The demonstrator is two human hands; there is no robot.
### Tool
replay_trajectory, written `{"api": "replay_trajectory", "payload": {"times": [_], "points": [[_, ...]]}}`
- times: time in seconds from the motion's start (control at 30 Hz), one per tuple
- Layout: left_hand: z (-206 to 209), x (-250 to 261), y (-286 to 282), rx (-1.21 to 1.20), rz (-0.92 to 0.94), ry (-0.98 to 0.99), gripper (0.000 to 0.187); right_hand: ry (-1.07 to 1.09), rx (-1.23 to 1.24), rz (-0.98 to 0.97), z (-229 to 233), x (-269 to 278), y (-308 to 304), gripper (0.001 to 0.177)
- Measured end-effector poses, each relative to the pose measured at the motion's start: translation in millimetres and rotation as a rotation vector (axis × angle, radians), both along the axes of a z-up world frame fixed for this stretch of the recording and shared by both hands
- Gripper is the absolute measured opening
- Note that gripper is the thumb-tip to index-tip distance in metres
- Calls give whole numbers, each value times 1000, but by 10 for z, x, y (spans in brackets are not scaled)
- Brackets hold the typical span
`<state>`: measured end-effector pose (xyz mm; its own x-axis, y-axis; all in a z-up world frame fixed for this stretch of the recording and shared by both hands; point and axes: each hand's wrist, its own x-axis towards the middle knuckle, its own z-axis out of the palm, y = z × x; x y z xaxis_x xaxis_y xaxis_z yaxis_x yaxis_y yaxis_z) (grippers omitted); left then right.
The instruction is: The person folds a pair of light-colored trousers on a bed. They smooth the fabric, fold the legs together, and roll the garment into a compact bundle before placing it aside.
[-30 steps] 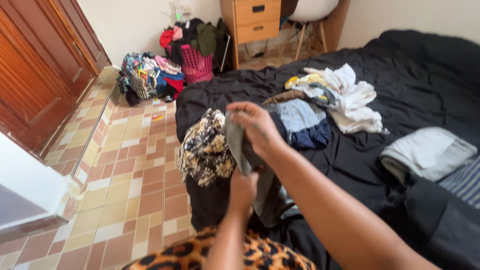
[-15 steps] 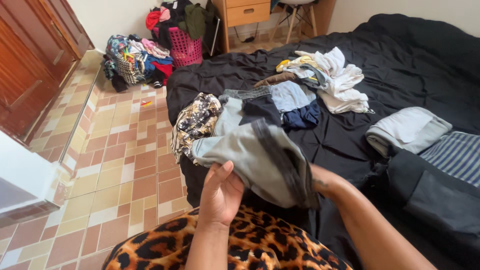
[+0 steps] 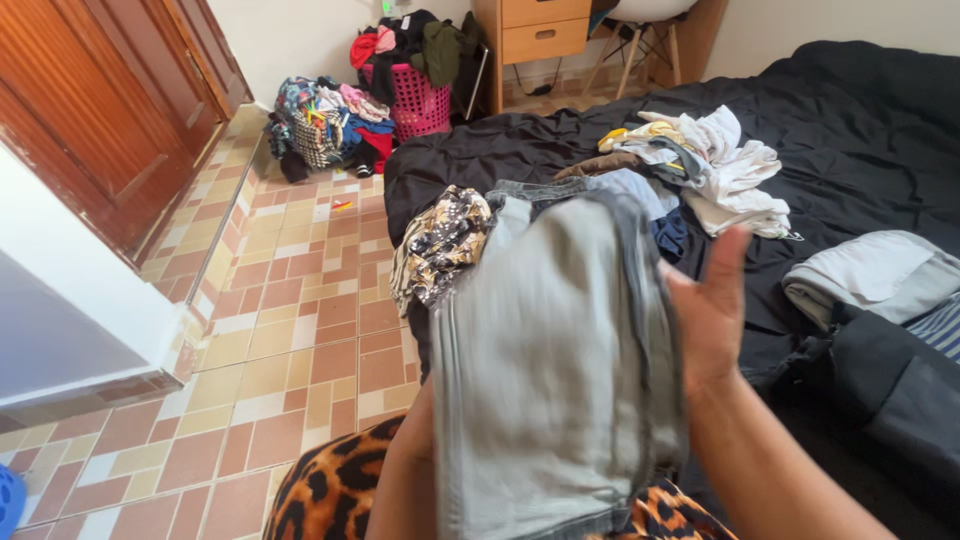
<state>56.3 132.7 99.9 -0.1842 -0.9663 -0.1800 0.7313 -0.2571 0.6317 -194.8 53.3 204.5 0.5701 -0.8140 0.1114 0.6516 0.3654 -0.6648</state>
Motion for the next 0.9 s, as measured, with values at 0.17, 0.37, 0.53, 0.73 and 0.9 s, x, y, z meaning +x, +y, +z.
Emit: {"api": "replay_trajectory", "payload": {"times": [0.17, 0.37, 0.53, 0.73, 0.9], "points": [[1, -12, 165, -172, 111, 142, 81, 281, 18, -316, 12, 199, -13, 26], [-54, -70, 243, -220, 184, 188, 79, 458, 101, -400, -322, 193, -27, 29], [-4, -167, 323, -416, 145, -8, 52, 779, -132, -384, -384, 197, -174, 36], [121, -285, 183, -261, 247, -67, 38, 1628, -1174, -546, -151, 67, -192, 61], [26, -339, 124, -156, 236, -153, 42, 999, -1349, -226, -41, 256, 110, 73]]}}
